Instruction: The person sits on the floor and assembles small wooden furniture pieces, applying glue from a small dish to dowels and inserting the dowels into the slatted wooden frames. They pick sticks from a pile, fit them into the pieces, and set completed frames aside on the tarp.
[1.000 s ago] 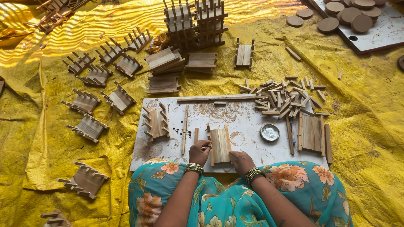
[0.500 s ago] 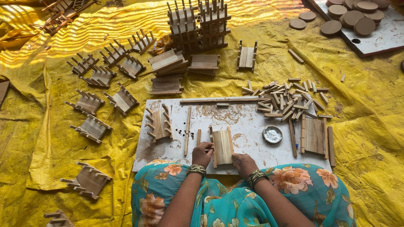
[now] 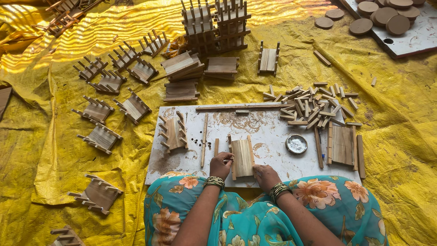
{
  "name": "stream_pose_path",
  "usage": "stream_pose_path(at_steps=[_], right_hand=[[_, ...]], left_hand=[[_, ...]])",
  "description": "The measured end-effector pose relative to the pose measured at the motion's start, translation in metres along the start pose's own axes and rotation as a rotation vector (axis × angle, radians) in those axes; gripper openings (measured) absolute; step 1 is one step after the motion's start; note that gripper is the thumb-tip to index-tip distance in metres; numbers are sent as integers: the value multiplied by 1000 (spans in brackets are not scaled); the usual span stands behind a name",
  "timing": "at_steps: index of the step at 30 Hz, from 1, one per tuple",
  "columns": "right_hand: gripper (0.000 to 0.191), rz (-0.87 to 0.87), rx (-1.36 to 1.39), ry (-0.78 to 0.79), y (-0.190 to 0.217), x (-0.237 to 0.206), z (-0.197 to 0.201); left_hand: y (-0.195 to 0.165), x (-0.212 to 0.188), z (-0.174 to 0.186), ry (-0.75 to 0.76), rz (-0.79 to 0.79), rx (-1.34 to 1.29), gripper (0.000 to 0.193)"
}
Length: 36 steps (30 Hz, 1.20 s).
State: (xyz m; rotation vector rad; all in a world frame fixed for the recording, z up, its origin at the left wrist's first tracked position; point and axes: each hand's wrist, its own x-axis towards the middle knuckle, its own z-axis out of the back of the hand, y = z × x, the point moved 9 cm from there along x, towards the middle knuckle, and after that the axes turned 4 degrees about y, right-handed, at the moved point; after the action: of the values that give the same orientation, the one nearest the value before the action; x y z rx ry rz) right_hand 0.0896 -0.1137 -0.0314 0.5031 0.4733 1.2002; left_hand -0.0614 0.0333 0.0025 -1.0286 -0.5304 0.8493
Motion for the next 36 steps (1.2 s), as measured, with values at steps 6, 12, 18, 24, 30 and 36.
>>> stream_pose_path(at_steps=[6, 12, 18, 24, 30, 36], right_hand=[[40, -20, -10, 25, -3, -1, -1], [41, -3, -5, 12, -1, -1, 0], [39, -60, 5, 52, -7, -1, -4], [39, -35, -10, 39, -6, 0, -3], [38, -27, -11, 37, -5, 1, -3], [38, -20, -16, 23, -5, 1, -2]], left_hand=[[2, 2, -1, 1, 3, -43, 20], [1, 1, -1, 7, -17, 34, 21], [1, 1, -2, 15, -15, 13, 20], [1, 1, -2, 17, -10, 33, 21], [2, 2, -3, 30, 22, 43, 21], [0, 1, -1, 10, 3, 82, 21]])
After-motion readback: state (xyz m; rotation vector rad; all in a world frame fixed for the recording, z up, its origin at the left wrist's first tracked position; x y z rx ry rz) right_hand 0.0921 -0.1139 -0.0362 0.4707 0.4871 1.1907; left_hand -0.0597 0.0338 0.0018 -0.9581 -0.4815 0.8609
